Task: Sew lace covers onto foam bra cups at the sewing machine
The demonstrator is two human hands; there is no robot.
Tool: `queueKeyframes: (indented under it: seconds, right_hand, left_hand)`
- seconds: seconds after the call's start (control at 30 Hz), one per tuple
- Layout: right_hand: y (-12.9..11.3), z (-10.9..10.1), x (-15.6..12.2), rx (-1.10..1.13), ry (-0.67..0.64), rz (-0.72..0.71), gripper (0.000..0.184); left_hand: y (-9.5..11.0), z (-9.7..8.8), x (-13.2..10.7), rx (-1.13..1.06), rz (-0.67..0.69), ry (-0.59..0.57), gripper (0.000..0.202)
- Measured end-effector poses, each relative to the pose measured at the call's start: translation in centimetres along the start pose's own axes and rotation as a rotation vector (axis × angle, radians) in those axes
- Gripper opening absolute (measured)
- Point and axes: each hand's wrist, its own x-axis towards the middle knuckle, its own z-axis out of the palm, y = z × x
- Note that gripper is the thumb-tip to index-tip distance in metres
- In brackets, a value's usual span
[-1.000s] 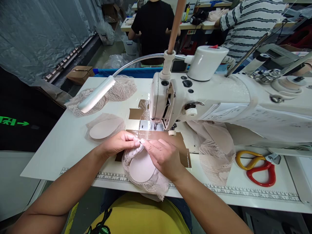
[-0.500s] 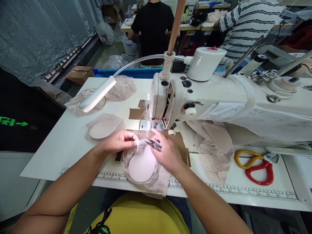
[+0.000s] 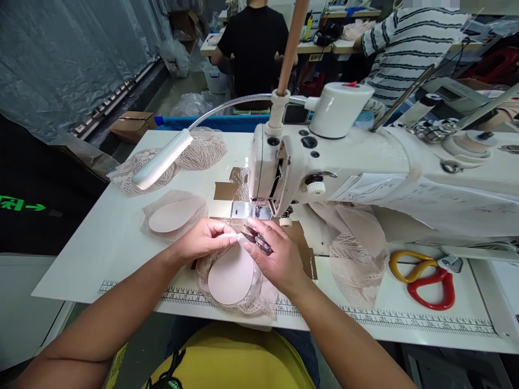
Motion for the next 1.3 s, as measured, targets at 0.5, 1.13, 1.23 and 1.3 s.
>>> queueKeyframes:
  seconds: [0.5,1.13,1.23,1.3]
  right_hand:
    - [0.5,0.7,-0.2,-0.163,0.069,-0.275,0.033]
    - [1.0,1.0,-0.4,-0.216,0.084,-0.389,0.043]
    - [0.9,1.0,-0.4,-0.203,0.067,-0.381,0.041]
    - [0.7,1.0,-0.4,-0.157,0.058,-0.349,0.037]
  left_hand:
    - [0.1,-0.1,-0.2,-0.033,-0.037,0.038,0.027]
    - [0.0,0.0,-0.2,-0.125,-0.081,-0.038,0.03]
    - [-0.3,0.1,-0.1,-0.093,-0.062,-0.045,0.031]
    - [-0.4,0.1,0.0,-0.067,-0.039,-0.033,0.033]
